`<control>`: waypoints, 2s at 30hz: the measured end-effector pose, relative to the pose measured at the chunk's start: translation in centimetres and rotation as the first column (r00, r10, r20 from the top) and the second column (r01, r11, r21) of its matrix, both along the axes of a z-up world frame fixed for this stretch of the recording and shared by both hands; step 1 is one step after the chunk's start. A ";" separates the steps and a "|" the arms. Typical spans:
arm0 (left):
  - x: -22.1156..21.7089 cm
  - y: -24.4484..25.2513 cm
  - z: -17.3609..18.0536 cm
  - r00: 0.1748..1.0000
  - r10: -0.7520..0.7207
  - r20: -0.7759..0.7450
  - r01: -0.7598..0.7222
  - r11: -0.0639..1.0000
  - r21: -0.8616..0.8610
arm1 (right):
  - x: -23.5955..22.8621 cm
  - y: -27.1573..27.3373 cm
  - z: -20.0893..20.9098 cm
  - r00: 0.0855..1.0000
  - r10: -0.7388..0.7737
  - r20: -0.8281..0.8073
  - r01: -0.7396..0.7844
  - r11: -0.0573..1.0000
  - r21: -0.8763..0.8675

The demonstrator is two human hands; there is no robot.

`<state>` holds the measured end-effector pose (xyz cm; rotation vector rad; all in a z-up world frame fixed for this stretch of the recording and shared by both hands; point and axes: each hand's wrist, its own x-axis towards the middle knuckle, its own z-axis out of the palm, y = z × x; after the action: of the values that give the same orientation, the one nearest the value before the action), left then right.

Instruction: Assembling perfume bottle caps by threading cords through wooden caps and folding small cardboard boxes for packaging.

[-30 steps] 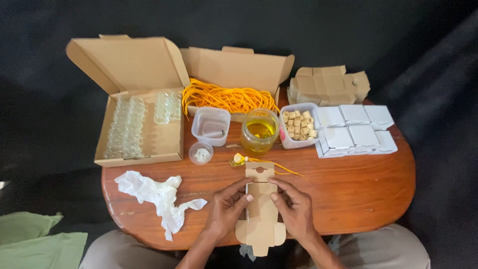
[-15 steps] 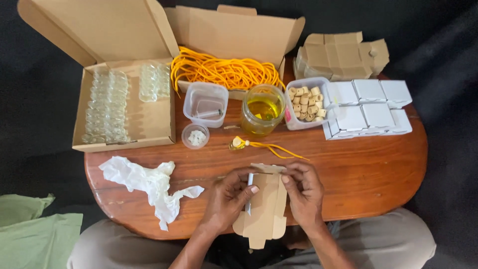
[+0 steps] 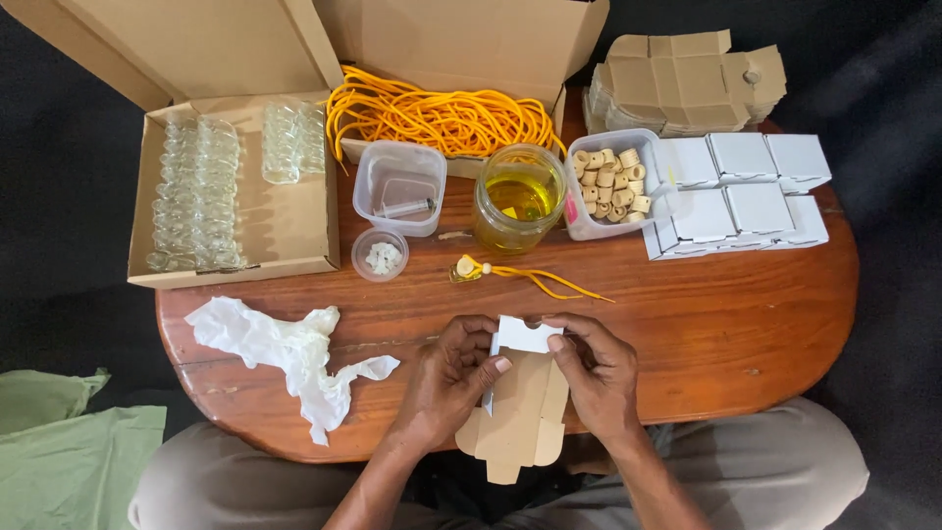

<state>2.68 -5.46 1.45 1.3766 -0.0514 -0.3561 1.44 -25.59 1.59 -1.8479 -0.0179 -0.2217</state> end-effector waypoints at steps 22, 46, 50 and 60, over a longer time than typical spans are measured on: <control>0.4 0.4 1.1 0.999 -0.045 0.001 0.045 0.999 0.020 | 0.6 0.5 1.0 0.997 0.048 0.052 -0.041 0.990 -0.133; 0.1 0.1 -1.2 0.994 0.063 0.094 -0.061 0.998 -0.025 | 0.1 0.1 0.0 0.997 -0.036 0.067 0.022 0.980 0.200; 0.4 0.0 0.1 0.971 0.016 0.238 -0.062 0.981 0.186 | 0.4 0.3 1.0 0.995 -0.015 0.099 0.005 0.996 0.094; -0.1 -0.6 0.3 0.996 0.080 0.047 -0.087 0.980 0.177 | -0.2 0.3 0.7 0.982 0.092 0.164 -0.080 0.994 -0.079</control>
<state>2.53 -6.11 1.76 1.5584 0.0055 -0.2679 1.19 -25.29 2.31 -1.8910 -0.2241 -0.3189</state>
